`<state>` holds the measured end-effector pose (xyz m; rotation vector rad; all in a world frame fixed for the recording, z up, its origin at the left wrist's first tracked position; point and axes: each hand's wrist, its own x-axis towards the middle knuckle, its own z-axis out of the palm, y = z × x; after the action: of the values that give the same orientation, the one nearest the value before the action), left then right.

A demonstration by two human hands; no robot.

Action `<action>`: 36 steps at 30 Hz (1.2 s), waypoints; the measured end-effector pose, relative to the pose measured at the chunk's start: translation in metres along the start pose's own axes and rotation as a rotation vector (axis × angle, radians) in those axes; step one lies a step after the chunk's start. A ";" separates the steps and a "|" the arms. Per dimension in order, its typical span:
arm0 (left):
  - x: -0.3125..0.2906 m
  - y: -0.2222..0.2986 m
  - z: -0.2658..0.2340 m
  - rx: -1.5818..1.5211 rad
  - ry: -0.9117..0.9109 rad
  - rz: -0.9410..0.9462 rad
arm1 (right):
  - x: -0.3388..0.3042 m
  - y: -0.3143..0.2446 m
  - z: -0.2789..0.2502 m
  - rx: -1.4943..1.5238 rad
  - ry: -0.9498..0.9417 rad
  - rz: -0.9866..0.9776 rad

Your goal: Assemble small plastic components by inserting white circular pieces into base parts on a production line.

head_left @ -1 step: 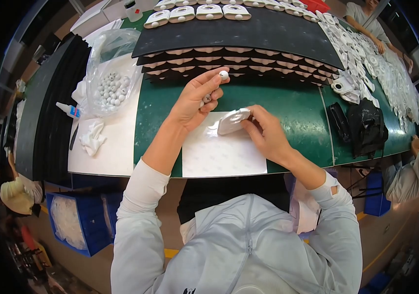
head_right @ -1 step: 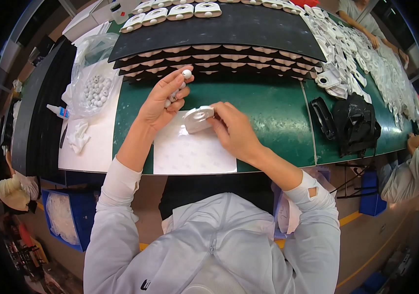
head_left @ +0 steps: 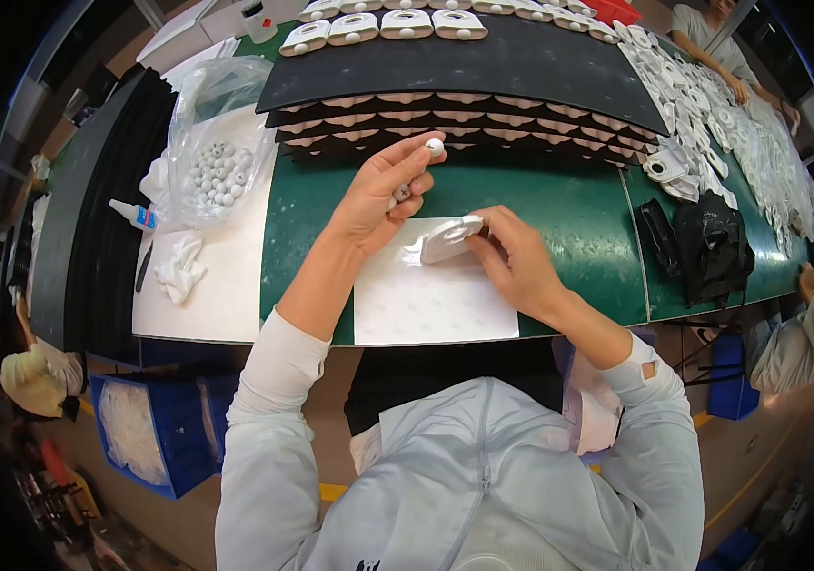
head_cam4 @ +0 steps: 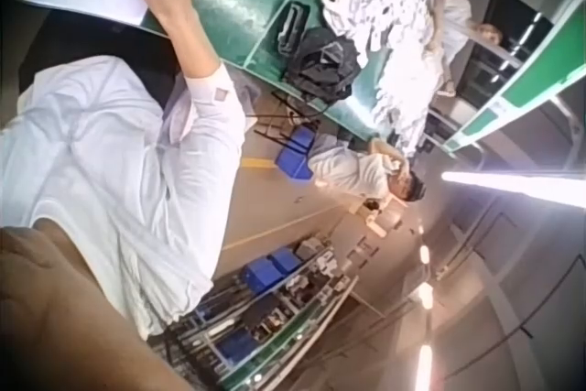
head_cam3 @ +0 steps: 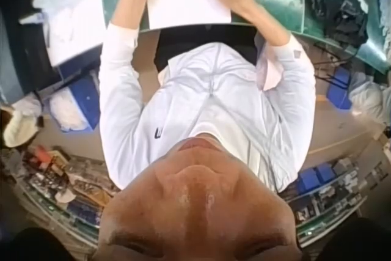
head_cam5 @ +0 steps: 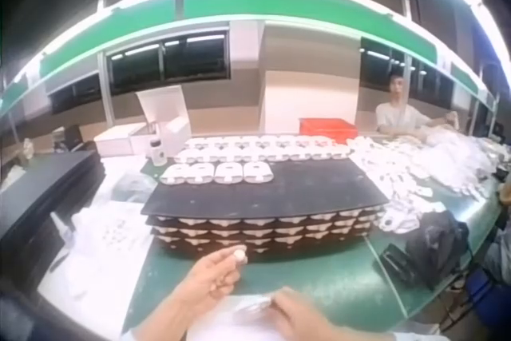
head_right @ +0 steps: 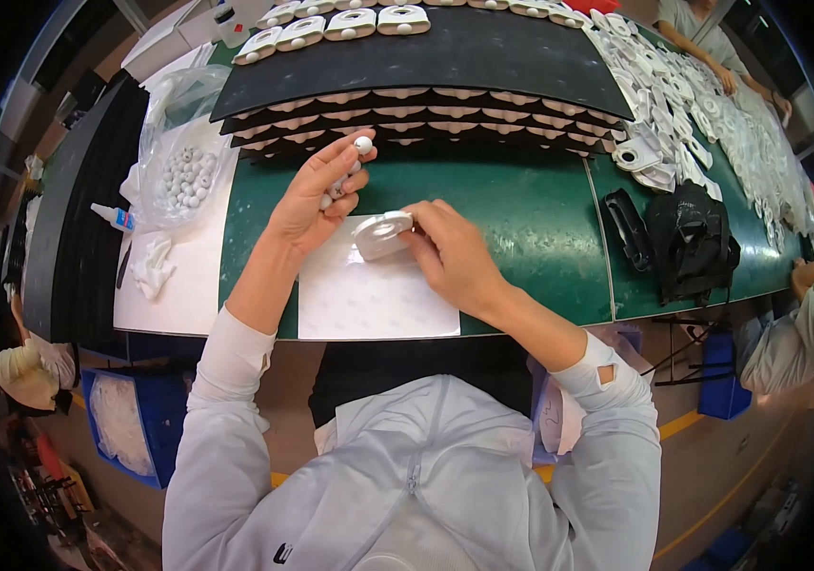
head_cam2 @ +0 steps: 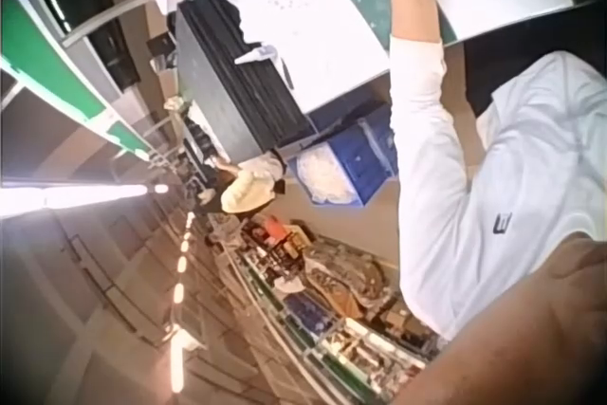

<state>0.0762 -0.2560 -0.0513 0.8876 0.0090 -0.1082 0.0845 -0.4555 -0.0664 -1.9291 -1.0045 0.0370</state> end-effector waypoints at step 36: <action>-0.005 -0.007 0.022 0.695 -0.005 0.183 | 0.019 0.003 -0.028 0.831 0.079 0.158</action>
<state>0.0695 -0.2766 -0.0423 1.5770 -0.1207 0.0650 0.1101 -0.4638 -0.0461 -1.2221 -0.6301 0.4016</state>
